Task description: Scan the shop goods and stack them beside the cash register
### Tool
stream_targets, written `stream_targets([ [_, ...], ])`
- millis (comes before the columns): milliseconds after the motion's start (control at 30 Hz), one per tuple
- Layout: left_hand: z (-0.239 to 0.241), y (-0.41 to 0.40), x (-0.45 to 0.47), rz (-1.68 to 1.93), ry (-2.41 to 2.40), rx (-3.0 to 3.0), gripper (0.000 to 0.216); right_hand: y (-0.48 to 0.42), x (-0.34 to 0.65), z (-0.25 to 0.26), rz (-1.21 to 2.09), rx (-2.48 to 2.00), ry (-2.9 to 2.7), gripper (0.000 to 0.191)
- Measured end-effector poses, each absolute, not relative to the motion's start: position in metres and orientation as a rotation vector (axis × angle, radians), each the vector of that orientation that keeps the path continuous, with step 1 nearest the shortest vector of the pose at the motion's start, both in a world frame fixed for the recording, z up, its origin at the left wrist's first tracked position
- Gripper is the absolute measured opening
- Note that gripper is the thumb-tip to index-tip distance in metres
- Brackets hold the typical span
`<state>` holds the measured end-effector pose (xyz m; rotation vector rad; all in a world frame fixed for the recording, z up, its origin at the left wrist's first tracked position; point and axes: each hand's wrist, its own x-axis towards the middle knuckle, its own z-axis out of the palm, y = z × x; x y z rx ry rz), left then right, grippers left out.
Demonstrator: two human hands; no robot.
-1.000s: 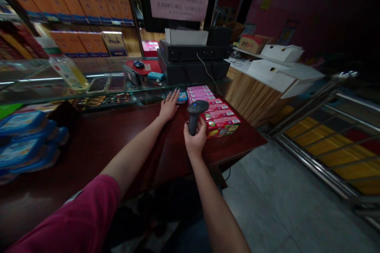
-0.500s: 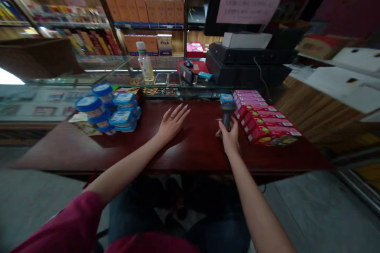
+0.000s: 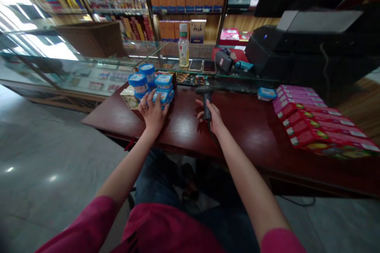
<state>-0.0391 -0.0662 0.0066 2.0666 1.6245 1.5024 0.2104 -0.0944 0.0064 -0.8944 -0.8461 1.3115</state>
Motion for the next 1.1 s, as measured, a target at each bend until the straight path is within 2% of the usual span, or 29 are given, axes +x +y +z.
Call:
stream_targets([
  [100, 0.005, -0.064, -0.045, 1.511, 1.598, 2.096, 0.035, -0.098, 0.211, 0.002, 1.292, -0.851, -0.884, 0.041],
  [300, 0.003, -0.062, -0.05, 1.527, 1.553, 2.212, 0.031, -0.116, 0.242, -0.002, 1.358, -0.796, -0.834, 0.031],
  [433, 0.003, -0.062, -0.04, 1.766, 1.232, 2.104, 0.026, -0.123, 0.265, -0.004, 1.402, -0.788, -0.8, 0.027],
  [533, 0.002, -0.063, -0.018, 1.797, 0.976, 1.822, 0.025, -0.125, 0.276, -0.005, 1.401, -0.784, -0.804, 0.027],
  [667, 0.0, -0.058, 0.024, 1.526, 0.662, 1.105, 0.028, -0.127, 0.281, -0.004, 1.408, -0.776, -0.827, 0.03],
  [800, -0.003, -0.034, 0.056, 1.23, 0.48, 0.537, 0.019, -0.133, 0.28, 0.0, 1.419, -0.772, -0.815, 0.033],
  [900, -0.004, -0.007, 0.073, 1.148, 0.45, 0.383, 0.019, -0.136, 0.279, 0.002, 1.452, -0.739, -0.803, 0.035],
  [1100, -0.012, 0.033, 0.099, 1.117, 0.528, 0.421, 0.034, -0.137, 0.277, 0.002, 1.487, -0.693, -0.79, 0.04],
])
